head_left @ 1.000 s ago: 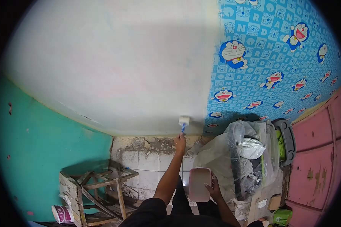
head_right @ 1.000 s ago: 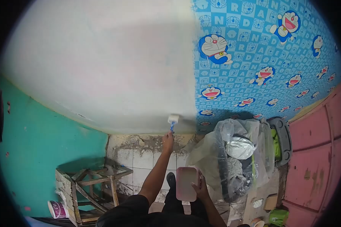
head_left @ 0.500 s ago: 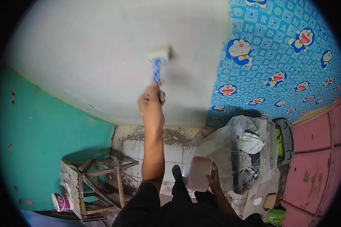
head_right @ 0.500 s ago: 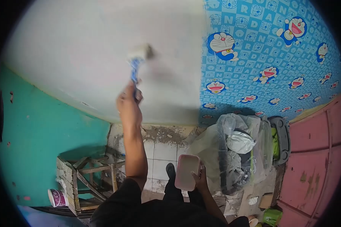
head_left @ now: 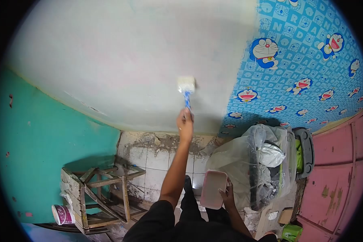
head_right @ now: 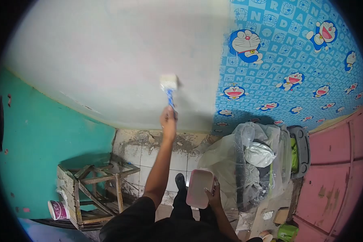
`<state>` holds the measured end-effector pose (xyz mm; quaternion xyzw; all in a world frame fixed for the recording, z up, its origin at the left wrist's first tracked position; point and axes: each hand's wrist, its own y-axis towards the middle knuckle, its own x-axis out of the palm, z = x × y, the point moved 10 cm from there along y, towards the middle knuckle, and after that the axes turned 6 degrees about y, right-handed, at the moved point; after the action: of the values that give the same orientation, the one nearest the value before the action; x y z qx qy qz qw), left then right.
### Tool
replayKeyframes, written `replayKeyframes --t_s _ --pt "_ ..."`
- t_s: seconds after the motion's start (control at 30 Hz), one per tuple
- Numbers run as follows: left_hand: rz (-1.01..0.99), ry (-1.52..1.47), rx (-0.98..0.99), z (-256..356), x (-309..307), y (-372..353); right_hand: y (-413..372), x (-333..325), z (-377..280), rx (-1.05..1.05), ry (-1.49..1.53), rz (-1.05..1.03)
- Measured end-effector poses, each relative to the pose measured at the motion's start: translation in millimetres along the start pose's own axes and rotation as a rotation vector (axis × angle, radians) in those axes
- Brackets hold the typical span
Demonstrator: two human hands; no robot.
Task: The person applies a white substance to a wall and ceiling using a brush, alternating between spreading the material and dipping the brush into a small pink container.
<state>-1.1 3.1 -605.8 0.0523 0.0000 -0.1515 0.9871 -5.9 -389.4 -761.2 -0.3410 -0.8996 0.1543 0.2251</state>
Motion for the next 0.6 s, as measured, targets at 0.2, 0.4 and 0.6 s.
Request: replayKeyframes --t_s 0.2,0.4,0.6 --pt "-0.022 0.131 -0.29 -261 -6 -52 4 -4 0 0.027 -0.025 0.015" --pt "-0.019 0.101 -0.481 -286 -17 -45 6 -6 6 -0.006 -0.062 0.024" --pt "-0.038 -0.047 -0.409 -100 -23 -1 4 -2 13 0.016 -0.027 0.044"
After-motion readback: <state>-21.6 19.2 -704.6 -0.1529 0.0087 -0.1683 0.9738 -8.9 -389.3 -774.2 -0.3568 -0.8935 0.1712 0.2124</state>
